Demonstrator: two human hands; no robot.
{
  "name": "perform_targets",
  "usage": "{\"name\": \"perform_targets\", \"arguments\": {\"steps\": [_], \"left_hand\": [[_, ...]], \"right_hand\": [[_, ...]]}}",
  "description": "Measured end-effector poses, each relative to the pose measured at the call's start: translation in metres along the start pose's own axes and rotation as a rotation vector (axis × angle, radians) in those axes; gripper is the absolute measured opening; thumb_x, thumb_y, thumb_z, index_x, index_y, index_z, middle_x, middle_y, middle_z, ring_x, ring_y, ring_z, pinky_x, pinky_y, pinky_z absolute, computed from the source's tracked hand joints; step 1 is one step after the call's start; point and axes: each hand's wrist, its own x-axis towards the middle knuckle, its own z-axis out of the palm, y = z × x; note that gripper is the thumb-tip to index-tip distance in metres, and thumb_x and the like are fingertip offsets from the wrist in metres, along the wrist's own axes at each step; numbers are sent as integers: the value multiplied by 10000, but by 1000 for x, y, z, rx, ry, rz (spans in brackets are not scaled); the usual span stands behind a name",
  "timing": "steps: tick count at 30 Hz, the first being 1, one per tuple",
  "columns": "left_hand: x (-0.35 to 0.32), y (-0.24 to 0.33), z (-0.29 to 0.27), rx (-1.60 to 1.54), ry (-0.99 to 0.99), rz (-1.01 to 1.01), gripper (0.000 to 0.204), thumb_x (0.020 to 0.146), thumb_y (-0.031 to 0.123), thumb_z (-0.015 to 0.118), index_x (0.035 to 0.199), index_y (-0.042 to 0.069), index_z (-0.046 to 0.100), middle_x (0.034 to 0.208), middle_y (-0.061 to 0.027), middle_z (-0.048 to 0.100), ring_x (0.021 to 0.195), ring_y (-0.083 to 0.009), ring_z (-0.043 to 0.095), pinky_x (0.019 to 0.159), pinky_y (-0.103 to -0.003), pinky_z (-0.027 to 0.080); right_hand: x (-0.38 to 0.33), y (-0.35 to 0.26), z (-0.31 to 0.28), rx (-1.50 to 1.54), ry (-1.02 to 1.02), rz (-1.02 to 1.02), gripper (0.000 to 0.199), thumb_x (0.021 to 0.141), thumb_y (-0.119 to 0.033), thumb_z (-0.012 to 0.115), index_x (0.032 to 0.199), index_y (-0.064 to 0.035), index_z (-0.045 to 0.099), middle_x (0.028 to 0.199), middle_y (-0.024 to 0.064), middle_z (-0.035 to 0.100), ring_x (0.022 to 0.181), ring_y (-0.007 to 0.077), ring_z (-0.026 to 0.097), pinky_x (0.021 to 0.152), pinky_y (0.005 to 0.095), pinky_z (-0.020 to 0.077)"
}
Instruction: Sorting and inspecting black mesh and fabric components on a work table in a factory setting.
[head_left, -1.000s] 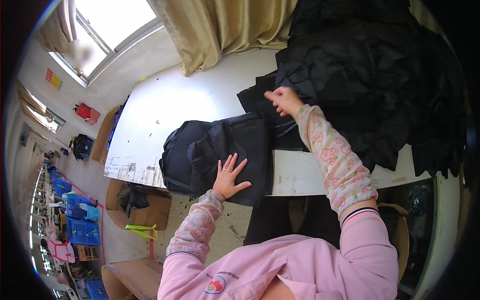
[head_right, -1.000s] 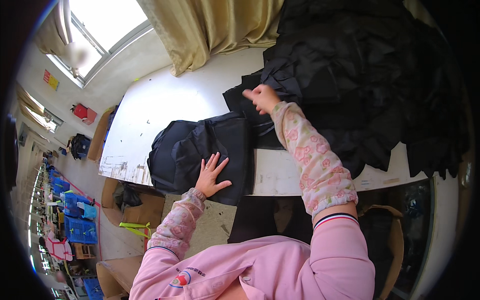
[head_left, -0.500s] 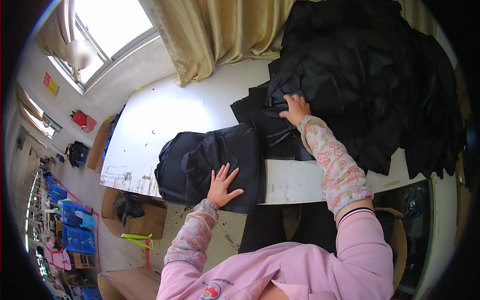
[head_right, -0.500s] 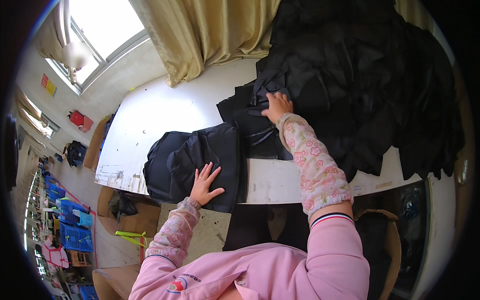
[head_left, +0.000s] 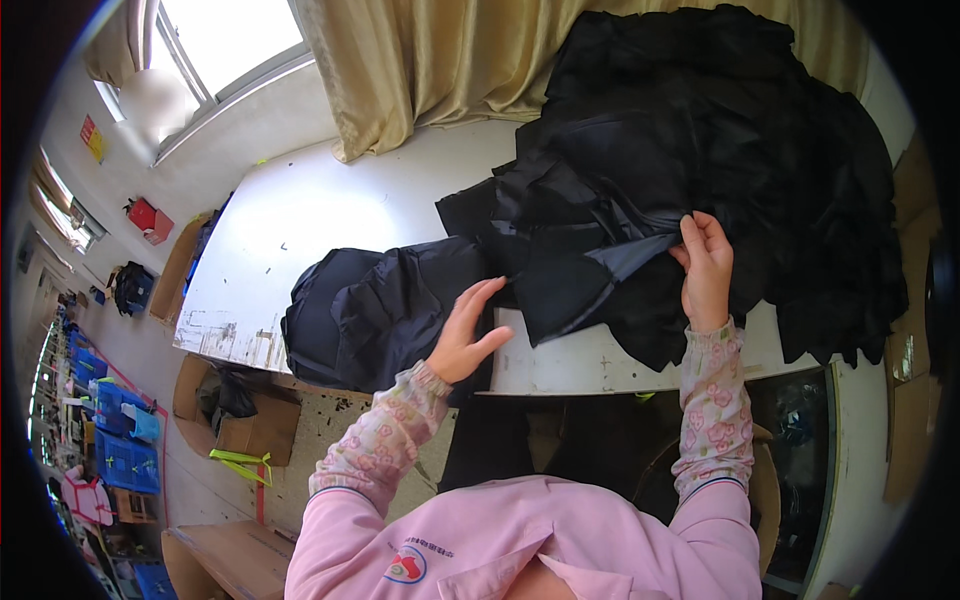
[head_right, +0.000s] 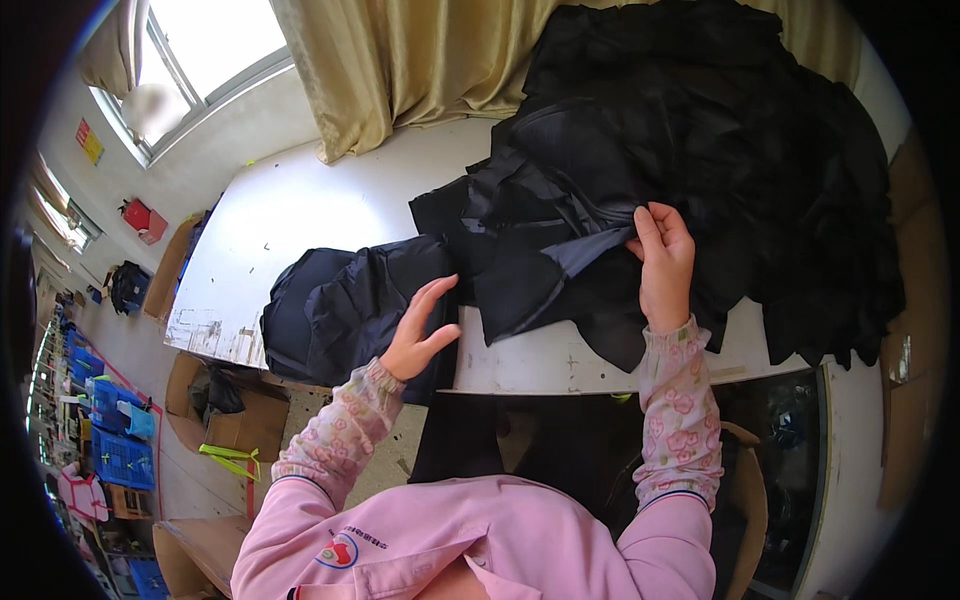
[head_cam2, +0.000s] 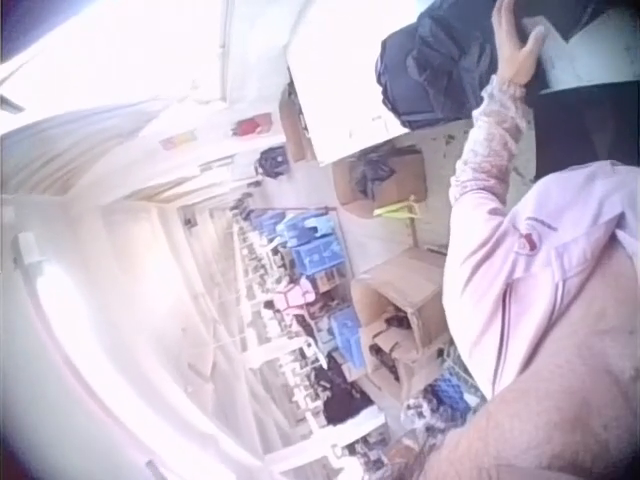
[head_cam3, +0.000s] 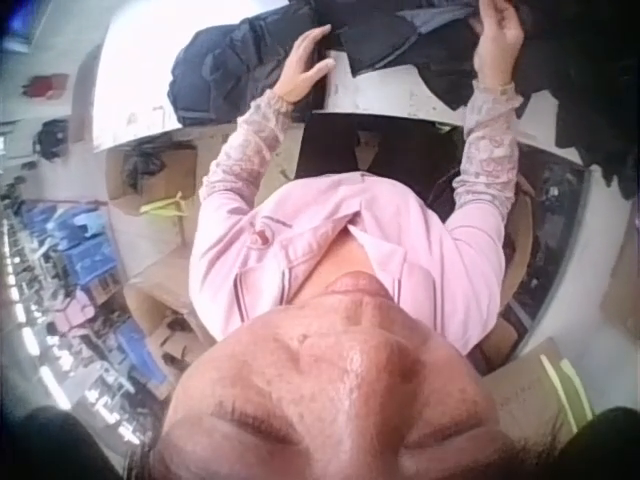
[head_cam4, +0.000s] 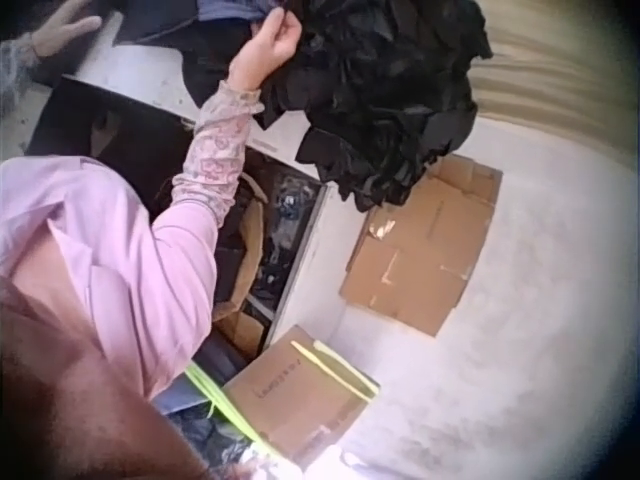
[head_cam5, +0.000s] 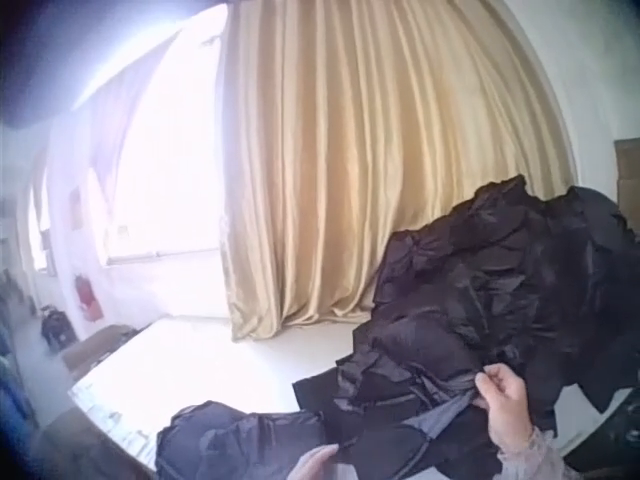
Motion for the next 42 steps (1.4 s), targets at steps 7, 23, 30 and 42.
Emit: {"name": "perform_targets", "arguments": {"steps": [7,23,30,42], "left_hand": [[21,66,91,-105,-345,122,1042,769,483,754,1507,52,159,1522,-231,215,1427,-393,189,1150,-447,170],[62,80,34,-1281,290,-146,408,889,-6,536,1293,45,517,1222,-98,606,1105,-232,592,973,-369,464],[37,71,18,-762,-805,426,500,866,49,640,1344,26,497,1251,-198,582,1195,-303,547,1081,-427,340],[56,46,-5,93,-98,215,1163,600,233,903,1491,22,187,1510,-189,240,1417,-307,227,1154,-382,195]], "right_hand": [[-47,-15,-13,420,229,57,119,954,-169,598,1003,-61,584,829,-60,584,704,30,526,603,179,409],[-128,4,2,-75,-567,329,217,916,-199,611,1038,-23,644,833,89,684,758,218,668,706,294,541],[-129,60,-28,842,-372,611,424,994,-349,464,1236,-18,573,1154,188,627,1043,278,618,923,417,493],[-114,62,-110,510,-453,648,377,974,-247,494,1270,-19,545,1210,172,597,1083,264,596,936,393,480]]}}
